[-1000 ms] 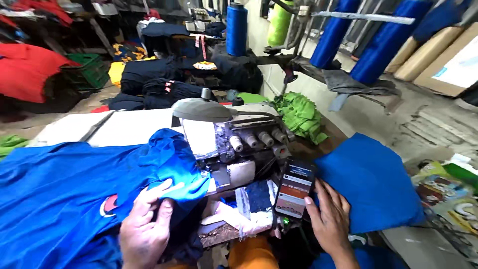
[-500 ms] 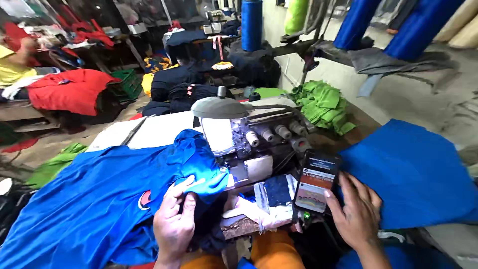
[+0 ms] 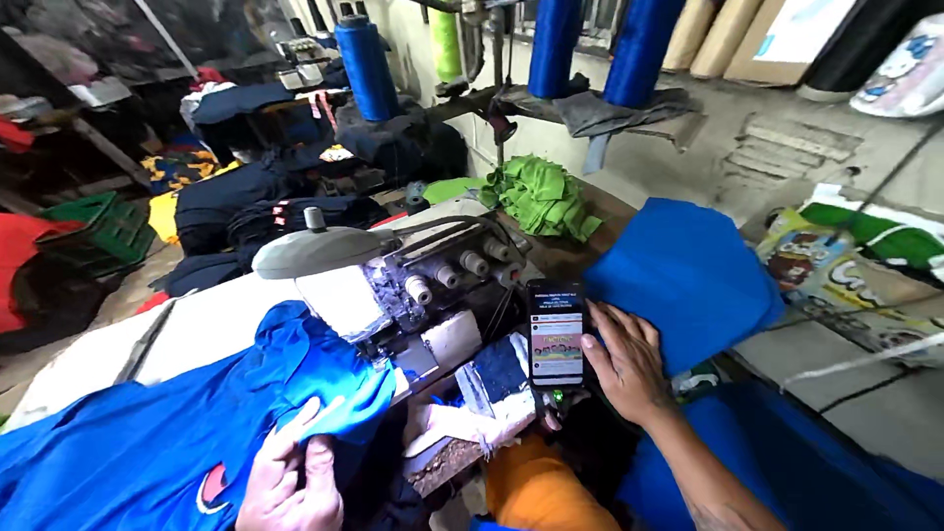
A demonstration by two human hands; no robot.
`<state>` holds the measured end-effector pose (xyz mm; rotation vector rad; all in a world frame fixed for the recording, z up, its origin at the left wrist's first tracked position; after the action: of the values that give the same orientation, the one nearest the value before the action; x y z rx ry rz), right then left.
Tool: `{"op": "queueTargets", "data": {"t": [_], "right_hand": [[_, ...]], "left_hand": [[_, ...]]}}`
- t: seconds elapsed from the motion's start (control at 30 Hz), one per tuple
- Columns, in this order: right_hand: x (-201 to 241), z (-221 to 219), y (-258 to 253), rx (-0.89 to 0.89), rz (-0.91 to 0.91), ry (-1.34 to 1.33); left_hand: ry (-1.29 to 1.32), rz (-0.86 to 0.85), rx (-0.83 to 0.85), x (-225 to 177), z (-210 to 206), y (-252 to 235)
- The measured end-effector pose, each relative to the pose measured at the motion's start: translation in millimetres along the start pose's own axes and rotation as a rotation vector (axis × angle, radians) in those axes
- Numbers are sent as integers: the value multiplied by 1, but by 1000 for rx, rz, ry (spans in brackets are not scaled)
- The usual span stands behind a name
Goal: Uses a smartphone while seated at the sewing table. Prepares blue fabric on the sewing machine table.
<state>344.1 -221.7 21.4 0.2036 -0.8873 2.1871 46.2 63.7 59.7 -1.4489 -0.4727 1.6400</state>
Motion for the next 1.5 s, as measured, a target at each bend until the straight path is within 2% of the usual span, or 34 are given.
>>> {"op": "queueTargets", "data": {"t": [0.3, 0.73, 1.07, 1.5], "right_hand": [[6, 1, -3, 15, 15, -1], [3, -7, 0, 31, 30, 109], [-3, -4, -4, -17, -22, -12], [-6, -2, -3, 9, -31, -34]], "left_hand": [[59, -16, 17, 1, -1, -1], [-7, 106, -27, 7, 3, 1], [-24, 153, -48, 9, 4, 4], [7, 60, -27, 4, 1, 2]]}}
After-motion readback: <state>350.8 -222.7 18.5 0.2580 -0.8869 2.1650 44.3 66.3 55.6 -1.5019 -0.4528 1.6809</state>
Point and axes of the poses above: each hand's wrist, its own y-axis away from the middle knuckle, its own z-axis out of the back of the hand, x = y × z, the point moved 10 cm from there along -y, towards the middle knuckle
